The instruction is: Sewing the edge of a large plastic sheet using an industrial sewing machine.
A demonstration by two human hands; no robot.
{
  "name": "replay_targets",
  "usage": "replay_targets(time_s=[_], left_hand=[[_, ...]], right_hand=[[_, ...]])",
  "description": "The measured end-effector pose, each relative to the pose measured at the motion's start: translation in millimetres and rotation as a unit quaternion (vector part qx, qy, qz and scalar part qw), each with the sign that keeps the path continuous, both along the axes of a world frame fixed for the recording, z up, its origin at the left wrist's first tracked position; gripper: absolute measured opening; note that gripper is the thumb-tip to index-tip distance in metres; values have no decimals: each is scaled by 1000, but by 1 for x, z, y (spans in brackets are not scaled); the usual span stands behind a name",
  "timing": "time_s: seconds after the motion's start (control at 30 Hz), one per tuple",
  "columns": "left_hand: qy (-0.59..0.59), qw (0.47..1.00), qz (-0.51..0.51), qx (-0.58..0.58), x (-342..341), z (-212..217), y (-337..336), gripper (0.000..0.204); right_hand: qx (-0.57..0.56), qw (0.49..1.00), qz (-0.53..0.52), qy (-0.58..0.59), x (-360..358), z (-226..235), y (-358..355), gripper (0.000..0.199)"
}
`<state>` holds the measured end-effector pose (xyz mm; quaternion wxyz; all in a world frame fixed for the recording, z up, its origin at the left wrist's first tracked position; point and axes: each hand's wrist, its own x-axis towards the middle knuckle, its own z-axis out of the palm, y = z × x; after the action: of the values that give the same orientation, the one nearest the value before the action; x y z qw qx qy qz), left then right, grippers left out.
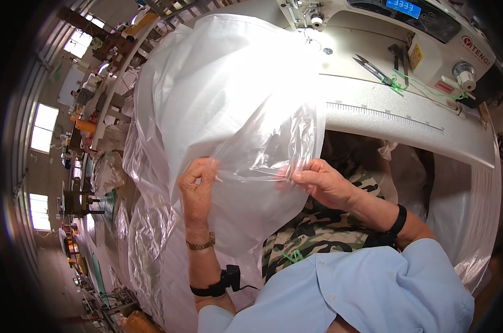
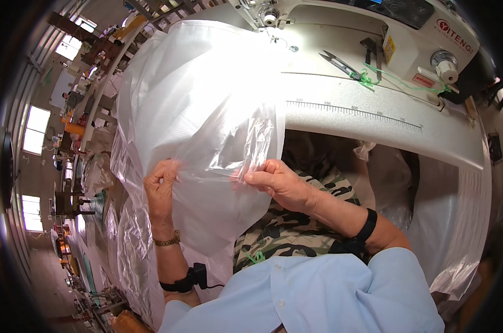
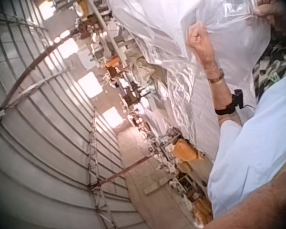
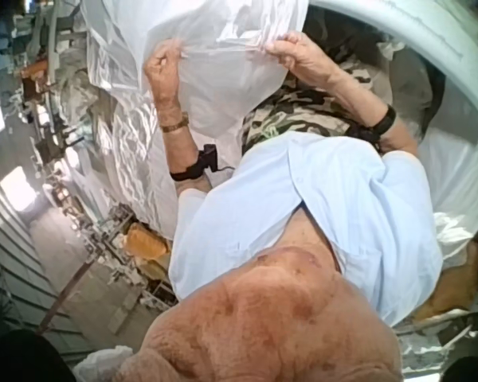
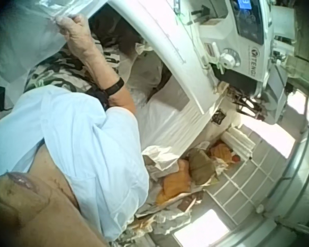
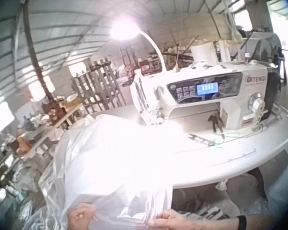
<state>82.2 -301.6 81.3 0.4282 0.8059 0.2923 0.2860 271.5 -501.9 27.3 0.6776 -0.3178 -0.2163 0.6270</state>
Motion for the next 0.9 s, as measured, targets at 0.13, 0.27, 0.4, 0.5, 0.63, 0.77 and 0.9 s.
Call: replay_targets(time_s=[0.13,0.27,0.4,0.5,0.63,0.77,0.9], left_hand=[[101,981,28,163,1,2,21,23],[210,922,60,320,-1,0,30,21],[271,882,69,379,1,4,29,20],[283,882,85,367,1,9,26,20],[265,892,83,356,-2,14,25,19],[209,912,67,347,-4,8,27,19],[220,925,74,301,2,21,16,18]], right_hand=[[60,997,41,33,-2,-7,-5,12],[-6,993,116,-7,3,-21,-12,15],[-28,993,91,-71,2,-21,-23,15],[35,979,43,-195,-3,11,-31,16],[64,976,-25,-207,-1,3,-34,20],[-70,982,-113,-137,-8,-15,-27,33],[-116,973,-158,-122,-3,6,-7,53]])
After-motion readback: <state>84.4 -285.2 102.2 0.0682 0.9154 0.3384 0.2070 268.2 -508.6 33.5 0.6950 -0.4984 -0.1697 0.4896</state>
